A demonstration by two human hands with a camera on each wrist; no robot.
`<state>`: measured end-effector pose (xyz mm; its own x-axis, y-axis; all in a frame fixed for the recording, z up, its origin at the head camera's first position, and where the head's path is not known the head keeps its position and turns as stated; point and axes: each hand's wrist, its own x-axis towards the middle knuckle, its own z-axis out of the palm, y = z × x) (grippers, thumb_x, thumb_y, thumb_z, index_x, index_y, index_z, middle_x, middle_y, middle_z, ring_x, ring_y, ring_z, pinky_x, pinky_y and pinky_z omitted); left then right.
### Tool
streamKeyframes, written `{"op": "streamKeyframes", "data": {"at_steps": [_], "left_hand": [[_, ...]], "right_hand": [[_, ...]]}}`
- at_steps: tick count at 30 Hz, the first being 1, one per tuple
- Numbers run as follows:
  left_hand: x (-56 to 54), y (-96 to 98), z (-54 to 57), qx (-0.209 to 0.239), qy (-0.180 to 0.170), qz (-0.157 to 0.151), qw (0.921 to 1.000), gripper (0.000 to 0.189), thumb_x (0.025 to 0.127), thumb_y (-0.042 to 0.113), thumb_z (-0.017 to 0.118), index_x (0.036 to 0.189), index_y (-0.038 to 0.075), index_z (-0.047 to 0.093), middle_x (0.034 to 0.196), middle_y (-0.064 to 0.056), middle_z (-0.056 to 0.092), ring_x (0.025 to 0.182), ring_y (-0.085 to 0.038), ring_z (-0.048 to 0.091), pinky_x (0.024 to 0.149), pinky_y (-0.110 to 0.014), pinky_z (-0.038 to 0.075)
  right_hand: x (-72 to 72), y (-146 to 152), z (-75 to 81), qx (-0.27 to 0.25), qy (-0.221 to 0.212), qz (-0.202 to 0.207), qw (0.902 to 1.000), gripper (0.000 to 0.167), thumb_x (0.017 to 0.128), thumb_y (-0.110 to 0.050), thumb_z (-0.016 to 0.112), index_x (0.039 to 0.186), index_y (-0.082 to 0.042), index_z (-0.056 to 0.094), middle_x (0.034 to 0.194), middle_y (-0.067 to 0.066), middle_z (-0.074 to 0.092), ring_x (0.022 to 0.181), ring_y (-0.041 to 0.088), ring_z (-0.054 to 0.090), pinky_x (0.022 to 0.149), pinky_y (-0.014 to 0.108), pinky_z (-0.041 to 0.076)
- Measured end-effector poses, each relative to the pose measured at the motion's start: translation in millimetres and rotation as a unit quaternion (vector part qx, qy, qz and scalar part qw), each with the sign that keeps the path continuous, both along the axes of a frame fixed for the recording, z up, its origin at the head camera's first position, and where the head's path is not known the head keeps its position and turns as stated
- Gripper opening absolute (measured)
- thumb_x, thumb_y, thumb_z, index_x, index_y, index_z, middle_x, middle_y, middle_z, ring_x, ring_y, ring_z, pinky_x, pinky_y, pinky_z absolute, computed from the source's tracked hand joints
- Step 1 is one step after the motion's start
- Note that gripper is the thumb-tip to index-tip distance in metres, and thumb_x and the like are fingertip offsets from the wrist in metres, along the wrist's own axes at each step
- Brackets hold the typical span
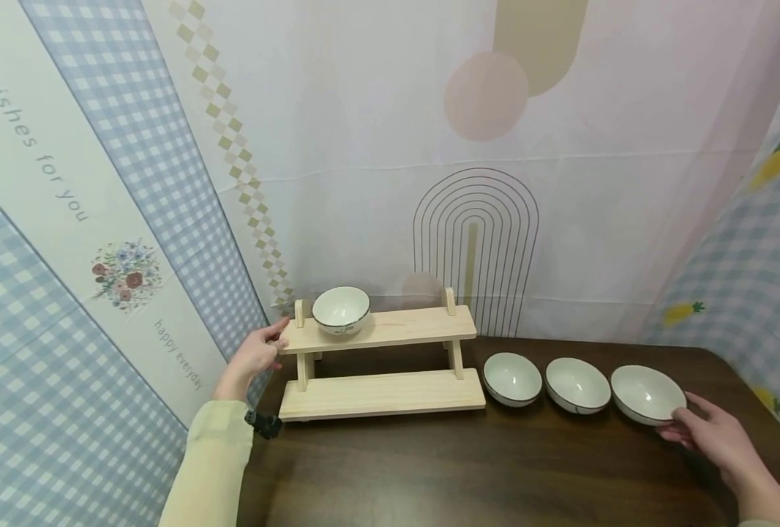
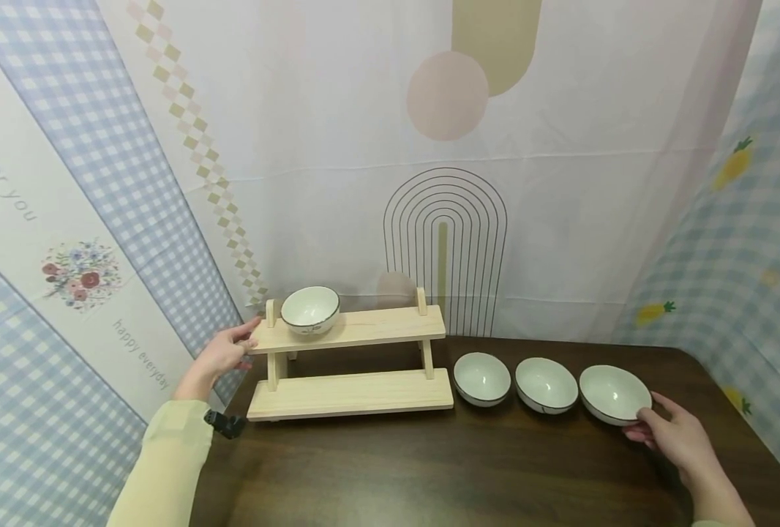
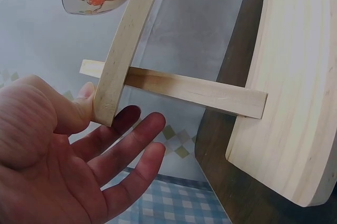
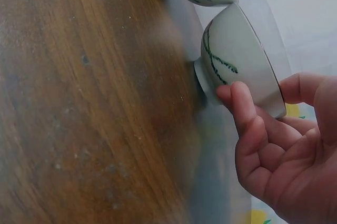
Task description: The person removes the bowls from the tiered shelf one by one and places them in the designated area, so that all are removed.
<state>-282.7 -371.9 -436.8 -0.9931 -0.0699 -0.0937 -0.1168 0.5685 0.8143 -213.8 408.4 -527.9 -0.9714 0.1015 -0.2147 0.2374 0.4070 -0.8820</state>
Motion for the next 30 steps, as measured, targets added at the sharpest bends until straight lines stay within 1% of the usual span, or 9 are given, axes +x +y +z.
{"op": "streamKeyframes", "data": {"at_steps": [3,7,10,13,17,22,26,28,30], "left_hand": [[-0.3,0.1,0.2,-0.004,0.002,-0.004,1.0000,0.058,0.112,0.008,0.050,0.168,0.010,0.034,0.144,-0.029,0.048,0.122,-0.041,0.054,0.087,-0.053,0.062],[-0.6,-0.8,0.8,-0.005,0.001,-0.005,1.0000,0.058,0.112,0.008,0.050,0.168,0.010,0.034,0.145,-0.029,0.048,0.125,-0.043,0.053,0.087,-0.053,0.062],[0.5,-3.8,1.7,-0.002,0.000,-0.009,1.0000,0.058,0.113,0.008,0.050,0.168,0.010,0.034,0.147,-0.030,0.047,0.126,-0.043,0.053,0.087,-0.052,0.062],[1.5,-6.4,2.4,0.001,0.000,-0.016,0.9999,0.058,0.113,0.008,0.049,0.168,0.009,0.033,0.152,-0.032,0.044,0.127,-0.044,0.053,0.087,-0.052,0.062],[1.5,-8.9,2.5,0.006,0.001,-0.022,0.9997,0.058,0.113,0.008,0.049,0.168,0.009,0.032,0.156,-0.033,0.041,0.130,-0.046,0.052,0.087,-0.053,0.062],[3.1,-10.2,1.5,0.001,-0.006,-0.028,0.9996,0.058,0.113,0.008,0.050,0.168,0.010,0.033,0.156,-0.033,0.041,0.126,-0.046,0.053,0.085,-0.050,0.062],[4.6,-9.5,0.4,-0.001,-0.010,-0.030,0.9995,0.059,0.113,0.008,0.050,0.169,0.011,0.032,0.161,-0.034,0.038,0.122,-0.043,0.055,0.083,-0.047,0.062],[4.9,-9.5,0.0,0.001,-0.007,-0.029,0.9995,0.059,0.113,0.008,0.050,0.169,0.011,0.032,0.161,-0.034,0.037,0.120,-0.042,0.056,0.083,-0.047,0.062],[4.4,-9.6,0.0,0.003,-0.003,-0.028,0.9996,0.059,0.113,0.008,0.050,0.169,0.011,0.033,0.161,-0.034,0.037,0.119,-0.041,0.056,0.084,-0.049,0.062]], "right_hand": [[-1.0,2.9,-1.1,-0.009,-0.007,0.011,0.9999,0.077,0.116,-0.024,0.039,0.160,0.016,-0.010,0.087,0.000,0.081,0.080,0.004,0.075,0.064,0.021,0.058],[-2.6,7.5,-2.4,-0.043,-0.028,0.024,0.9984,0.082,0.118,-0.028,0.042,0.161,0.013,-0.015,0.089,0.001,0.082,0.082,0.004,0.076,0.066,0.021,0.058],[1.7,7.8,0.1,-0.059,-0.042,0.029,0.9969,0.085,0.118,-0.029,0.044,0.160,0.011,-0.018,0.092,0.003,0.082,0.084,0.005,0.077,0.066,0.021,0.059],[6.3,7.5,3.6,-0.064,-0.052,0.032,0.9960,0.088,0.118,-0.031,0.045,0.160,0.010,-0.021,0.095,0.003,0.082,0.086,0.006,0.077,0.067,0.022,0.059],[14.1,7.6,7.1,-0.065,-0.070,0.032,0.9949,0.094,0.116,-0.038,0.048,0.161,0.007,-0.022,0.098,0.000,0.082,0.089,0.005,0.076,0.069,0.023,0.059],[32.5,6.9,1.1,-0.031,-0.093,0.007,0.9951,0.107,0.111,-0.048,0.057,0.161,0.008,-0.018,0.096,-0.004,0.082,0.087,0.004,0.075,0.069,0.024,0.059],[35.2,5.6,-1.8,-0.001,-0.100,-0.019,0.9948,0.111,0.107,-0.053,0.062,0.161,0.014,-0.010,0.092,-0.003,0.081,0.083,0.007,0.076,0.067,0.026,0.060],[34.8,5.2,-0.3,0.013,-0.101,-0.034,0.9943,0.112,0.107,-0.058,0.059,0.160,0.017,-0.005,0.090,0.000,0.080,0.081,0.011,0.076,0.067,0.029,0.060],[33.5,4.0,3.5,0.037,-0.091,-0.067,0.9929,0.109,0.107,-0.062,0.052,0.160,0.019,0.002,0.087,0.002,0.079,0.078,0.014,0.076,0.066,0.031,0.061]]}}
